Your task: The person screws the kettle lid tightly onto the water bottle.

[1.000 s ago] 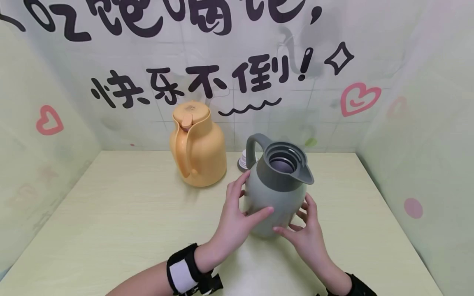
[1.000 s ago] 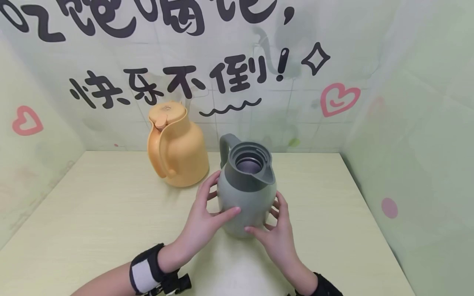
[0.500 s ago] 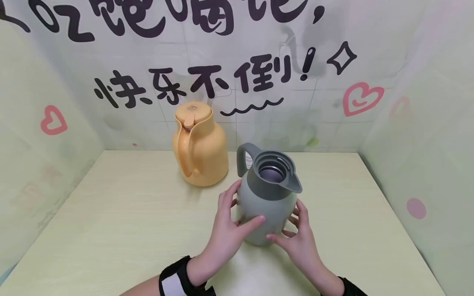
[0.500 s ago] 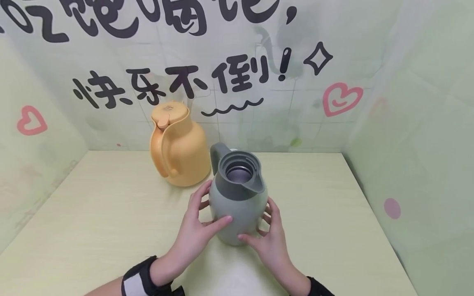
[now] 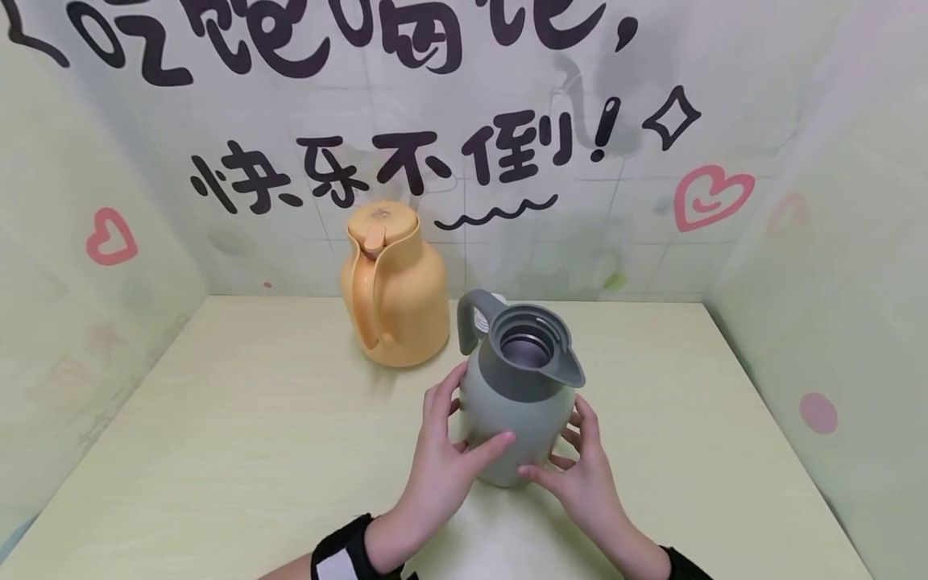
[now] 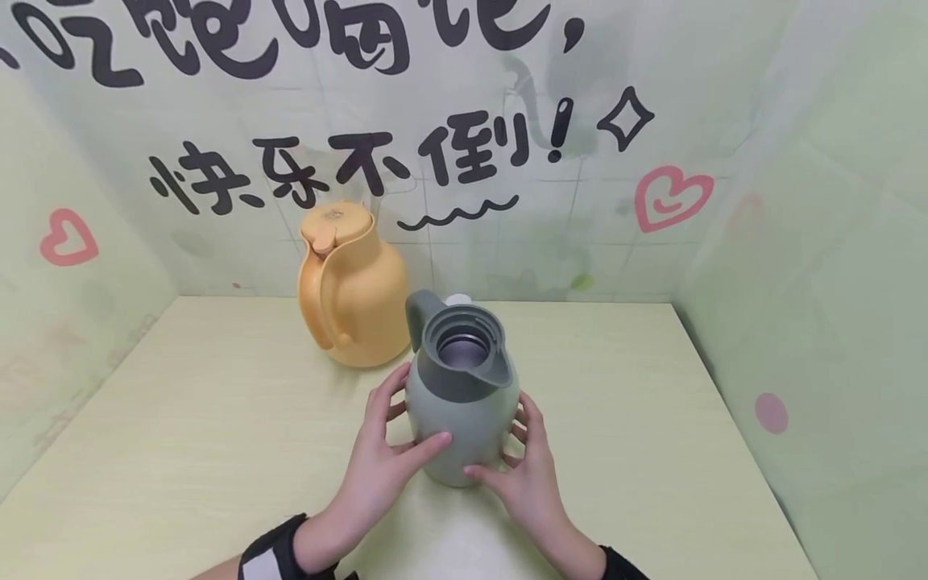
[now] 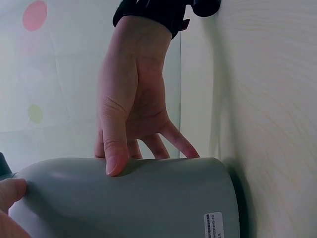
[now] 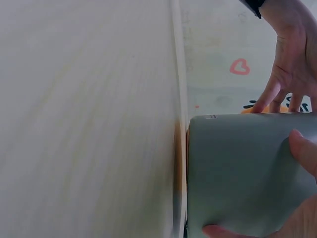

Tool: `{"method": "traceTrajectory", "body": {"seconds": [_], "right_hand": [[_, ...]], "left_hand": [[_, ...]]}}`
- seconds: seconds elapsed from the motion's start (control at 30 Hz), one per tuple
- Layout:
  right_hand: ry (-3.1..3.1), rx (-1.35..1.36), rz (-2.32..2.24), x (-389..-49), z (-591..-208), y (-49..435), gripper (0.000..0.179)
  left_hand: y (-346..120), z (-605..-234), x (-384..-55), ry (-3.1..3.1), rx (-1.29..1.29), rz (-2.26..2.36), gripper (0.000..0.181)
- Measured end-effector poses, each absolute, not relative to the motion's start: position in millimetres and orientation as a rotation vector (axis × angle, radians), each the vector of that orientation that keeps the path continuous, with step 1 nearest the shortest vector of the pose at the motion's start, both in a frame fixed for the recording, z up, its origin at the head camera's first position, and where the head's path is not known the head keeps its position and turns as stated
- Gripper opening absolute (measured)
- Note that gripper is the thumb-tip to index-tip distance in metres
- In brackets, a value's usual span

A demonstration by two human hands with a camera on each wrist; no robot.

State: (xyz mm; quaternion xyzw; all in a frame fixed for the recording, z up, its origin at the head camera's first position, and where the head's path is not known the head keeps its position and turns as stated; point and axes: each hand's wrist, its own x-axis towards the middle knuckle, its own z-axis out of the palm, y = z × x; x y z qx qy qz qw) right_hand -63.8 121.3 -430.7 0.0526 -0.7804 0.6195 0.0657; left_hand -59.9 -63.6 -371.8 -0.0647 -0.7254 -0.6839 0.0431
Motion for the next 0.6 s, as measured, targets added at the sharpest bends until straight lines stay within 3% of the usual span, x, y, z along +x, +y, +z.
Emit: {"method": "traceTrajectory", "body": {"seconds": [0.6], "right_hand": [[-2.358, 0.166, 1.908, -66, -434, 121, 0.106]], "left_hand": [[-64, -383, -62, -2.203, -0.179, -2.079, 0.084]]}}
